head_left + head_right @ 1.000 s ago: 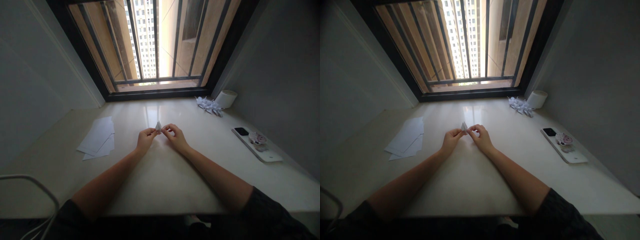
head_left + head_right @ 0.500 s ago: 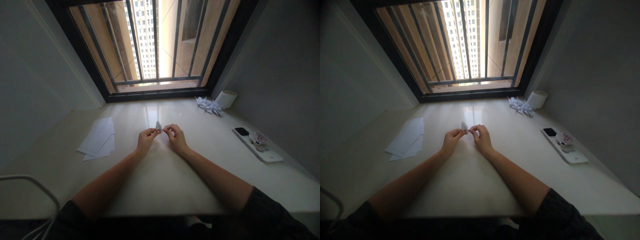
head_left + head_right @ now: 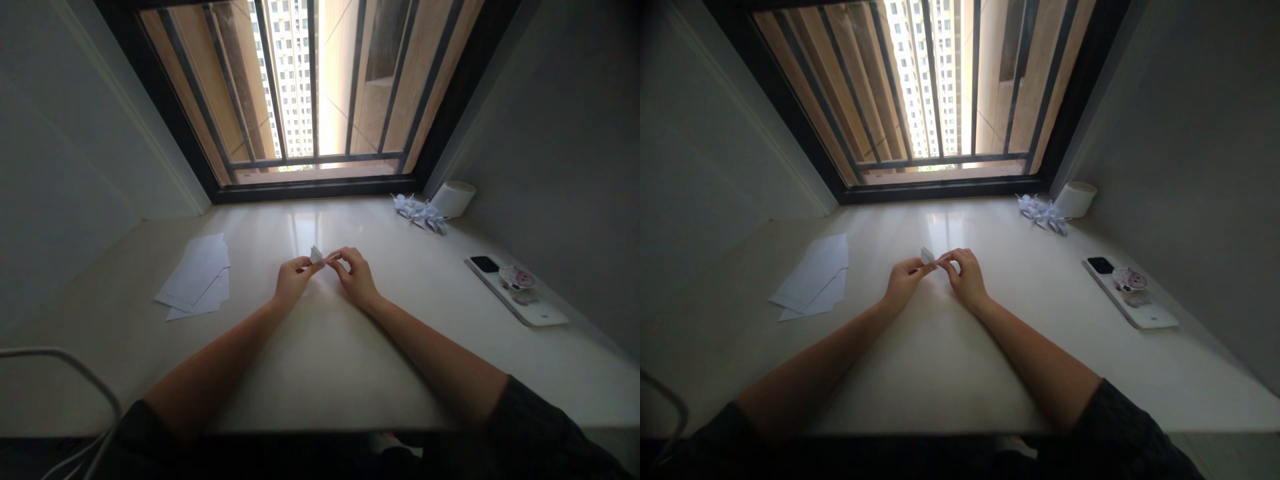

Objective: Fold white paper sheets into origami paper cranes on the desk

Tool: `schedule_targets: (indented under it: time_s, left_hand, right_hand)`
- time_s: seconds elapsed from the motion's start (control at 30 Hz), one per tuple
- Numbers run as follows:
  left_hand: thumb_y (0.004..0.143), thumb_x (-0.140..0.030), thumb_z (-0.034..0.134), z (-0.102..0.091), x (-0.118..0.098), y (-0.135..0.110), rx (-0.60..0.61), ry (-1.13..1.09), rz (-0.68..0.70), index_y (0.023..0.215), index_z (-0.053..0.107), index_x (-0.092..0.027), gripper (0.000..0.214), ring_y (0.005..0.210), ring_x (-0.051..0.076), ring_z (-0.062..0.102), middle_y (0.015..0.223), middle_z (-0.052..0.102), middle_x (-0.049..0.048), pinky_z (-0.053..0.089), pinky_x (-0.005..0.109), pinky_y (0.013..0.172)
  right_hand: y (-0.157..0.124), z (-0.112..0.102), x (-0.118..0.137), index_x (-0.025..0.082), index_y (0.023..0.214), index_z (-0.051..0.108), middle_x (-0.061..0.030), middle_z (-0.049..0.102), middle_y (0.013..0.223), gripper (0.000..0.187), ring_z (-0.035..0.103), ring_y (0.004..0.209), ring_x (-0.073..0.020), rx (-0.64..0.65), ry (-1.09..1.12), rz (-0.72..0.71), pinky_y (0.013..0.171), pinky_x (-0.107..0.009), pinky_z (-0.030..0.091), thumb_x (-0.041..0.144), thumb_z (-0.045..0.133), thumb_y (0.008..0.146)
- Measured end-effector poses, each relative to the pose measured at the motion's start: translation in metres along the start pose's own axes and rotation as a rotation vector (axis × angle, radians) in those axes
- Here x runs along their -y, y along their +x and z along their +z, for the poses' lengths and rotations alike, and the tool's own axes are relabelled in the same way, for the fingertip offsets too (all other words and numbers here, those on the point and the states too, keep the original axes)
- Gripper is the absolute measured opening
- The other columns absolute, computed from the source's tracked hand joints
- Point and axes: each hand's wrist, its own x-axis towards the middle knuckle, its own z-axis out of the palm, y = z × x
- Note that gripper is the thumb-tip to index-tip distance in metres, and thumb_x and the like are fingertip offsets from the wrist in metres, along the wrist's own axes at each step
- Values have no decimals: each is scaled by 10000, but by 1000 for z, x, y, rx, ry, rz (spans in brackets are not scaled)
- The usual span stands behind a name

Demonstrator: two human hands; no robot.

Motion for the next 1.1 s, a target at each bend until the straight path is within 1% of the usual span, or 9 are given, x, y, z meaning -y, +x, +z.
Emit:
schedule_targets:
  time_s: [0.17, 0.33, 0.5, 0.7, 0.8, 0.87, 1.0, 1.1]
  left_hand:
    - [654, -466, 684, -1, 3, 2, -9, -17, 0, 739, 712, -146, 331, 665, 150, 583, 733, 691, 33, 422, 249, 627]
    - [690, -470, 653, -2, 4, 2, 25, 47, 37, 718, 713, -153, 324, 715, 177, 612, 753, 701, 55, 437, 261, 650]
    - [709, -472, 631, -1, 6, 3, 23, 81, 63, 710, 710, -152, 329, 711, 186, 623, 750, 706, 66, 441, 266, 640]
    - [719, -464, 624, 0, 7, 3, 21, 106, 73, 718, 709, -149, 327, 685, 187, 626, 732, 705, 69, 434, 266, 618]
    - [722, -458, 621, 0, 7, 2, 8, 104, 76, 715, 707, -152, 318, 688, 186, 624, 736, 704, 67, 444, 270, 627]
    - [716, -452, 627, 0, 8, 2, -9, 92, 68, 723, 705, -156, 306, 713, 191, 628, 750, 704, 65, 451, 272, 638]
    - [712, -442, 634, 0, 7, 2, -38, 60, 53, 746, 702, -158, 294, 753, 200, 634, 767, 702, 63, 454, 272, 645]
    - [716, -446, 630, 0, 5, 1, -28, 79, 64, 735, 698, -160, 295, 739, 190, 626, 755, 695, 53, 445, 265, 635]
  right_hand:
    - [-1, 2, -2, 248, 789, 648, -17, 666, 812, 87, 563, 840, -197, -14, 42, 54, 781, -346, 434, 295, 582, 819]
    - [-2, 0, 1, 260, 785, 660, -13, 666, 811, 101, 556, 839, -197, -26, 42, 33, 793, -352, 429, 287, 572, 827]
    - [-1, 0, 2, 266, 773, 663, -17, 672, 821, 114, 555, 844, -207, -9, 52, 48, 800, -372, 426, 310, 571, 824]
    - [-2, 0, 2, 258, 742, 656, -18, 666, 812, 140, 548, 837, -201, 0, 40, 39, 793, -366, 423, 311, 560, 830]
    - [-2, -1, 2, 257, 747, 658, -25, 670, 821, 144, 548, 834, -204, 3, 27, 37, 782, -371, 425, 339, 569, 824]
    - [-1, -2, 1, 253, 756, 661, -31, 670, 821, 166, 550, 828, -206, -13, 21, 58, 770, -371, 430, 383, 575, 813]
    - [1, -4, -3, 233, 711, 645, -31, 647, 760, 282, 553, 789, -200, -100, 24, 152, 721, -350, 439, 488, 560, 792]
    - [2, -5, -5, 232, 658, 638, -28, 645, 743, 330, 556, 790, -199, -96, 33, 191, 723, -347, 436, 519, 542, 791]
